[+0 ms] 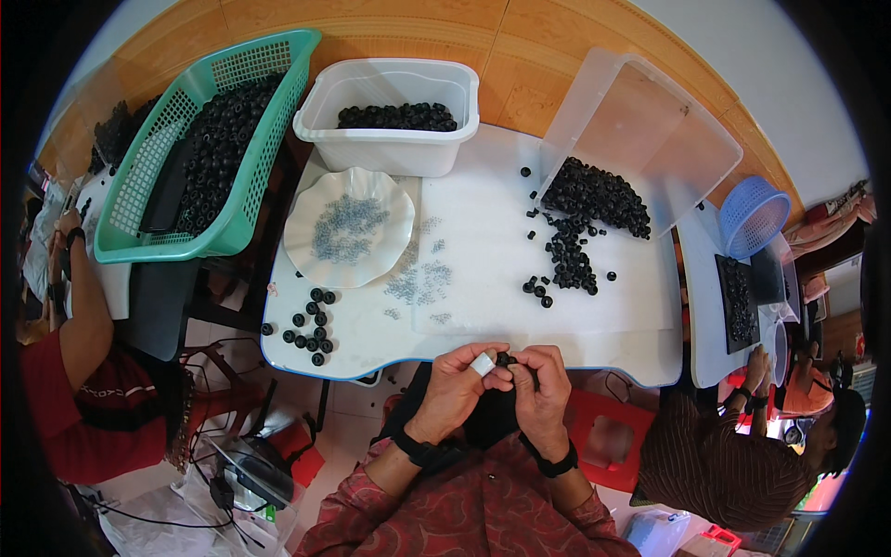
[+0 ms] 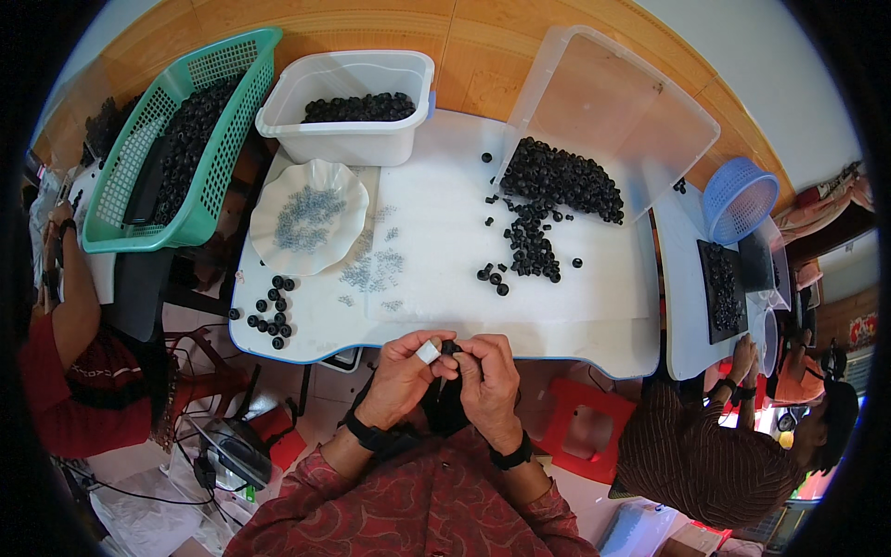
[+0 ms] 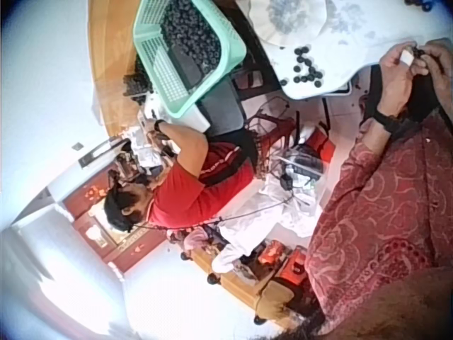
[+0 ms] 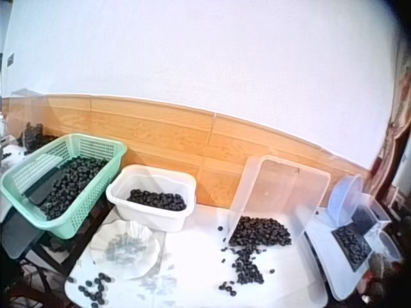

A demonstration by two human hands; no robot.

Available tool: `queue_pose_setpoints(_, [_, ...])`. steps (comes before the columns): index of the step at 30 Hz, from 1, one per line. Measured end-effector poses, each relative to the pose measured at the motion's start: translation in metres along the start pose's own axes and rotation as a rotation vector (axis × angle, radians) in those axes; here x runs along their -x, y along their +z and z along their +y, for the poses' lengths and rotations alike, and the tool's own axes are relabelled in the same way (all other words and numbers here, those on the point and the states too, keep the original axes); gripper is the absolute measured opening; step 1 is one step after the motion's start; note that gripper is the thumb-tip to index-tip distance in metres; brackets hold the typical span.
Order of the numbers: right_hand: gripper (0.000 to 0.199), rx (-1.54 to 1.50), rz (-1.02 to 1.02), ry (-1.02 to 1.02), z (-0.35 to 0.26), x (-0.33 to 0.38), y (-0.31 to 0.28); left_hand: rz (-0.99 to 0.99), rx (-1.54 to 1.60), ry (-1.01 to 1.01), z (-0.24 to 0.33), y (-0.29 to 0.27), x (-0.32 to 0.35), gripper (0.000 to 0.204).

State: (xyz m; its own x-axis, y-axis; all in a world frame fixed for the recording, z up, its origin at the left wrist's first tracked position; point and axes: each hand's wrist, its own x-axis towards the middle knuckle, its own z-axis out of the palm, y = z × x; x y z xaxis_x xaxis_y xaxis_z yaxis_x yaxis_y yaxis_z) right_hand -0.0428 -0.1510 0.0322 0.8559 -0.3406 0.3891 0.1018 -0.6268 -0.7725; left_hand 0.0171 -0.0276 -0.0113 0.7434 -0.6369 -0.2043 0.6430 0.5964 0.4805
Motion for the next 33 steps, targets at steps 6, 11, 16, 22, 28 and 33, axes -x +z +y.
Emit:
queue_pose_setpoints(6, [0.015,0.020,0.007,-0.032,0.000,-0.002,0.001,-0.019,-0.008,0.009,-0.001,-0.001,0.000,0.026])
queue_pose_setpoints(11, [0.015,0.022,0.006,-0.034,0.002,-0.001,0.002,-0.014,-0.040,0.011,0.001,0.001,0.000,0.025])
queue_pose_setpoints(16, [0.015,0.011,0.010,-0.040,0.007,0.003,0.004,-0.038,-0.067,0.006,-0.001,-0.002,-0.001,0.023])
queue_pose_setpoints(22, [0.016,0.036,0.019,-0.048,0.013,0.006,0.005,0.017,-0.162,-0.029,-0.004,-0.002,-0.001,0.022])
queue_pose_setpoints(28, [0.016,0.104,-0.017,-0.092,0.014,0.005,0.001,0.063,-0.235,-0.015,-0.004,0.002,-0.001,0.021])
queue_pose_setpoints(33, [0.017,0.075,-0.073,-0.097,0.012,0.001,-0.003,0.080,-0.258,-0.010,-0.007,0.000,-0.001,0.021])
